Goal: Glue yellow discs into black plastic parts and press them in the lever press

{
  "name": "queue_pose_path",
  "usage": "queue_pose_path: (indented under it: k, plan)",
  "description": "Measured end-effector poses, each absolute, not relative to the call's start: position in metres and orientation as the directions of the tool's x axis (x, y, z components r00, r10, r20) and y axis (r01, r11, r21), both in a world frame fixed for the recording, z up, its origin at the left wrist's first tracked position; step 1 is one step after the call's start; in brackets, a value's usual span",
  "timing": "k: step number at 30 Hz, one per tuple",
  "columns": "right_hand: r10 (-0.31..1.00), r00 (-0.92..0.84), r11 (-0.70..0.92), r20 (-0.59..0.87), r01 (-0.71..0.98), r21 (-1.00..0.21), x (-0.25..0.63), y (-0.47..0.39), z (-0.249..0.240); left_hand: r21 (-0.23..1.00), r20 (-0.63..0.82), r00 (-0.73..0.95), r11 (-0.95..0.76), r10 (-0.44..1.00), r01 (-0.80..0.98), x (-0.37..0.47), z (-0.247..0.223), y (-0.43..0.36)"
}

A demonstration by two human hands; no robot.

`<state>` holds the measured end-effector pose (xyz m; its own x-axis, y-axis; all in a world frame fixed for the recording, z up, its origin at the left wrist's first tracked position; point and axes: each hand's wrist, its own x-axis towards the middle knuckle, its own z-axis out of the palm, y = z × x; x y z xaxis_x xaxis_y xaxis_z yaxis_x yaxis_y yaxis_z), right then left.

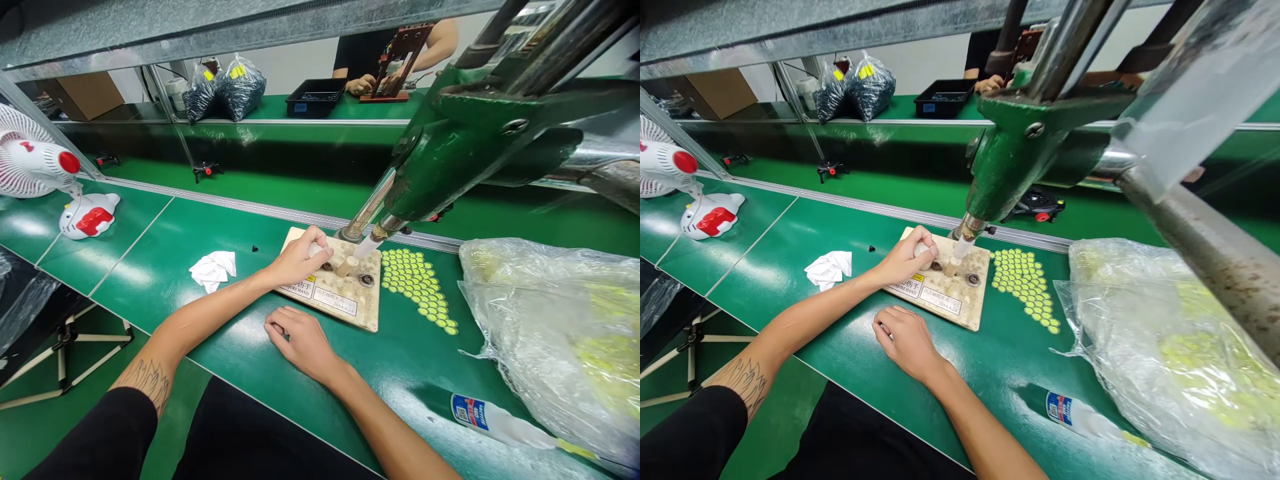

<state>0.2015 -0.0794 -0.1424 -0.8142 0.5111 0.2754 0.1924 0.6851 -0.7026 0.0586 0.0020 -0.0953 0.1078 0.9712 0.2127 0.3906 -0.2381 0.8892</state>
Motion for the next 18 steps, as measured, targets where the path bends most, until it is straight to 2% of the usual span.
queue_pose_path:
  k: [18]
  plan:
    - [0.506, -0.815, 0.688, 0.281, 0.185, -0.702, 0.2019, -0.0791, -0.1427, 0.894, 0.207, 0.114, -0.235, 0.972, 0.381, 0.0589, -0.0959, 0.0025]
